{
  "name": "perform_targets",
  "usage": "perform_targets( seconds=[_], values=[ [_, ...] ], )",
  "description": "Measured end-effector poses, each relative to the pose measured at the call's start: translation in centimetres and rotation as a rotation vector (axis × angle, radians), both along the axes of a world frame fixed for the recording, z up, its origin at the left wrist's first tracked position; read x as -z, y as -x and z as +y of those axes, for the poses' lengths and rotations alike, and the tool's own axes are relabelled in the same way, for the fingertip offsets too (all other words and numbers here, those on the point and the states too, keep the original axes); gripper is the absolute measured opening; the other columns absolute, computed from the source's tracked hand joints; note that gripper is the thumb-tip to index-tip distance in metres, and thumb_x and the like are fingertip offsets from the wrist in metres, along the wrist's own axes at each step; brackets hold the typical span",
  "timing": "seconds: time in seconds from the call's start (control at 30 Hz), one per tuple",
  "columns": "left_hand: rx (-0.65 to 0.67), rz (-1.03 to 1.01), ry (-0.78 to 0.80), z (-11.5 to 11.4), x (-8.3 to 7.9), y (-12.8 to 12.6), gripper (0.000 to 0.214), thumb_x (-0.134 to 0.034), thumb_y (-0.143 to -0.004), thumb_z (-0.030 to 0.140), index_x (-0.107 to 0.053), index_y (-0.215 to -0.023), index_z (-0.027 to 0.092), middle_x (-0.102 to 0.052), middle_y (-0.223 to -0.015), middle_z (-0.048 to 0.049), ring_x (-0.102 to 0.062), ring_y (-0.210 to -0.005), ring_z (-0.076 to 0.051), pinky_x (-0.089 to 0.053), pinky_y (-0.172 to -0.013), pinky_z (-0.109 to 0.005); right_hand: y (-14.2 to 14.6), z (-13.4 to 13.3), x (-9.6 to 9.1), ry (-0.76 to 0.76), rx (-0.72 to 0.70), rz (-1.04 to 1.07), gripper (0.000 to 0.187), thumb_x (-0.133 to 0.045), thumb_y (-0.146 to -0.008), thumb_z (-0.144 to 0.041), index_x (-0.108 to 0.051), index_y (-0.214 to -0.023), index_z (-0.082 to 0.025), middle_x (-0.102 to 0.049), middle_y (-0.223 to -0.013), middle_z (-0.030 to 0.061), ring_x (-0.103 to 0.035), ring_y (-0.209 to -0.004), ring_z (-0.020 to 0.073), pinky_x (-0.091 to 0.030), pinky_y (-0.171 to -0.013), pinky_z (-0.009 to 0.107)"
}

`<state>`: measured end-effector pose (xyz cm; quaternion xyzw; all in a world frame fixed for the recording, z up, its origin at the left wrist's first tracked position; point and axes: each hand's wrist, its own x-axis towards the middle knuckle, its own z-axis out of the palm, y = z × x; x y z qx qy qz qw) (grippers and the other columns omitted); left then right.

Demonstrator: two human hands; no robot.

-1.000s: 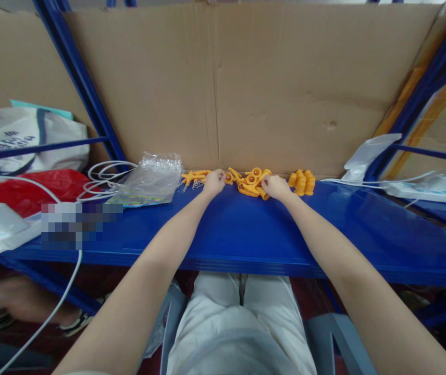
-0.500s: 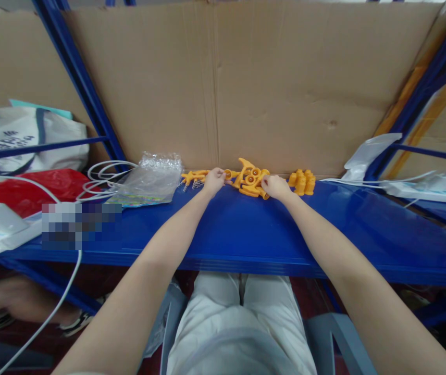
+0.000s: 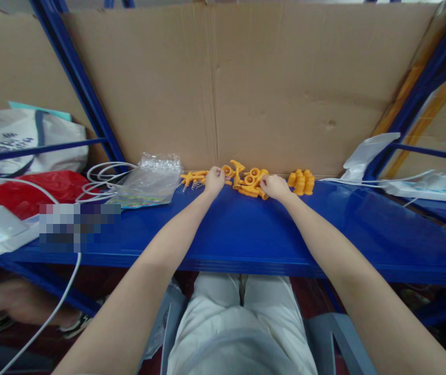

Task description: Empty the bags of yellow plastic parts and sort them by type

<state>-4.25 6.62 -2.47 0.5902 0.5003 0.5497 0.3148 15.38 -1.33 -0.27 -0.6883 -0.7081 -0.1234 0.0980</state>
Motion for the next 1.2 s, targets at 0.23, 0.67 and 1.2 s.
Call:
perform_targets(
  seconds=[0.23,0.67,1.2],
  values=[
    [-0.066,0.732,-0.212,-1.9,-0.1,0.9,0.017,-0.044,-0.099,0.017,-0.059,-0.108,0.016,-0.076,-0.098,-0.0125,-0.072,-0.100,-0.024,-0.053,-0.091,-0.034,0.1,0.1,0.1,-0.010,-0.017,-0.008,0.038,-0.037,-0.101,-0.025,-0.070,-0.116,-0.013,-0.074,-0.114,0.0195,-0.069,-0.113,0.0294,-0.051,-0.090,0.032],
    [-0.011,1.203,-0.209,-4.9,-1.2,-0.2,0.041,-0.035,-0.096,0.006,-0.047,-0.135,0.008,-0.069,-0.122,-0.0221,-0.066,-0.118,-0.033,-0.051,-0.096,-0.040,0.2,-0.1,0.0,0.002,-0.024,-0.007,0.038,-0.037,-0.100,-0.024,-0.070,-0.116,-0.013,-0.074,-0.116,0.0198,-0.069,-0.113,0.0309,-0.051,-0.090,0.034],
    [-0.093,1.047,-0.342,-3.5,-0.9,0.7,0.034,-0.041,-0.093,0.003,-0.056,-0.122,0.012,-0.074,-0.110,-0.0189,-0.072,-0.105,-0.029,-0.056,-0.089,-0.039,0.0,0.3,0.4,-0.032,-0.056,0.003,0.035,-0.038,-0.100,-0.023,-0.068,-0.116,-0.015,-0.074,-0.115,0.0179,-0.069,-0.110,0.0298,-0.050,-0.087,0.033]
  ],
)
